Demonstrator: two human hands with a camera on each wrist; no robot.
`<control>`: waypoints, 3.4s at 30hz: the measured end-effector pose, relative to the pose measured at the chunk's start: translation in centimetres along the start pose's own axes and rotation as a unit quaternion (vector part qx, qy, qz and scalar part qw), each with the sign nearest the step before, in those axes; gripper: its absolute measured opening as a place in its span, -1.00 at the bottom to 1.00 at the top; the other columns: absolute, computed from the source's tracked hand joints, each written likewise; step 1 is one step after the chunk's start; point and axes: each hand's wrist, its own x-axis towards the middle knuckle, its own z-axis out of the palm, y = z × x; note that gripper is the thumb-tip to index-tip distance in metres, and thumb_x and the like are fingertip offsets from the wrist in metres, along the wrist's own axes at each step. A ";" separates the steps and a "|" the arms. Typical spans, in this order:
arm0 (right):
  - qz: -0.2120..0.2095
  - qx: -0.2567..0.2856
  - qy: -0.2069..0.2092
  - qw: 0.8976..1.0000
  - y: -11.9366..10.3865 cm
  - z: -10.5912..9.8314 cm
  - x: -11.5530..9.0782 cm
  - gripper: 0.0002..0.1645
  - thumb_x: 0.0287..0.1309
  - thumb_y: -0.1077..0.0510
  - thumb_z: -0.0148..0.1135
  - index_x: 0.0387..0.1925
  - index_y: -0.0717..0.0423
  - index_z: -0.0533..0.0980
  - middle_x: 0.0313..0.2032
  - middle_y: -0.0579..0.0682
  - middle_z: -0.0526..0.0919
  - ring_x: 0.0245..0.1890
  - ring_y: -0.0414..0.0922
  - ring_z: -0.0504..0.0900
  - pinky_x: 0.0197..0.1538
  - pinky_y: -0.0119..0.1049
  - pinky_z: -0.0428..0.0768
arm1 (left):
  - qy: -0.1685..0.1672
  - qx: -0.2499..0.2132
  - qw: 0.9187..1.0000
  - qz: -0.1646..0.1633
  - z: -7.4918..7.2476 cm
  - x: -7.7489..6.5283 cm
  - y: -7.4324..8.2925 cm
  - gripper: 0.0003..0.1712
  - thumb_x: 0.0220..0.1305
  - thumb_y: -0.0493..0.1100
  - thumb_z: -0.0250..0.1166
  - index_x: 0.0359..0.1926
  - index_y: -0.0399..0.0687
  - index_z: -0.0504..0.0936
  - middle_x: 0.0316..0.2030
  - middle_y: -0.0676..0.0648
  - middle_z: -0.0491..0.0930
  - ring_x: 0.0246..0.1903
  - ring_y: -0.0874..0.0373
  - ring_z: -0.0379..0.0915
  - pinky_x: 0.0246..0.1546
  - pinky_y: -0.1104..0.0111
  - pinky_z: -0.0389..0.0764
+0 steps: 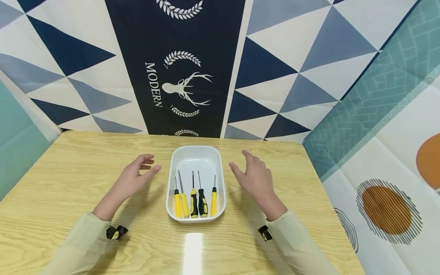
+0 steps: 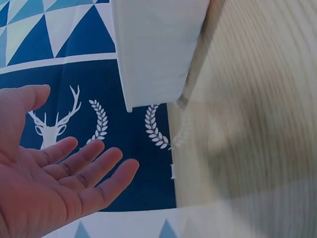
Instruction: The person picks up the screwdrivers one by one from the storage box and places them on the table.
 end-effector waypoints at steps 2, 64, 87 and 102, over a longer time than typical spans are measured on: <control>0.000 0.001 -0.002 1.000 0.0 0.0 0.0 -0.14 0.24 -0.35 -0.08 0.34 0.14 0.19 0.24 0.29 0.36 0.18 0.25 0.39 0.06 0.19 0.48 | -0.004 -0.013 1.000 -0.009 0.2 0.0 -0.1 -0.24 0.29 0.22 0.10 0.30 -0.20 0.23 0.15 -0.29 0.41 0.11 -0.22 0.39 0.11 -0.01 0.48; -0.013 0.089 -0.073 0.993 -4.0 1.5 -1.4 -0.42 0.20 -0.19 0.10 0.12 0.08 0.45 -0.04 0.13 0.60 -0.09 0.01 0.61 -0.17 -0.14 0.61 | -0.083 -0.313 0.929 -0.179 4.6 0.2 -0.7 -0.48 0.22 -0.23 0.20 0.19 -0.25 0.32 -0.29 -0.10 0.50 -0.40 0.19 0.54 -0.26 0.27 0.70; -0.029 0.124 -0.119 0.985 -7.9 4.2 -2.2 -0.52 0.19 -0.14 0.15 0.05 0.04 0.49 -0.23 0.03 0.62 -0.35 -0.12 0.55 -0.34 -0.32 0.52 | -0.089 -0.319 0.926 -0.181 4.8 0.3 -1.0 -0.50 0.23 -0.24 0.21 0.18 -0.22 0.34 -0.32 -0.08 0.48 -0.44 0.20 0.52 -0.38 0.41 0.67; -0.046 0.144 -0.187 0.971 -9.0 6.3 -2.6 -0.50 0.22 -0.09 0.13 0.07 0.13 0.45 -0.43 -0.04 0.58 -0.62 -0.19 0.46 -0.51 -0.36 0.45 | -0.094 -0.330 0.920 -0.189 4.6 0.3 -1.1 -0.48 0.23 -0.24 0.21 0.20 -0.22 0.32 -0.35 -0.05 0.48 -0.47 0.22 0.50 -0.38 0.42 0.67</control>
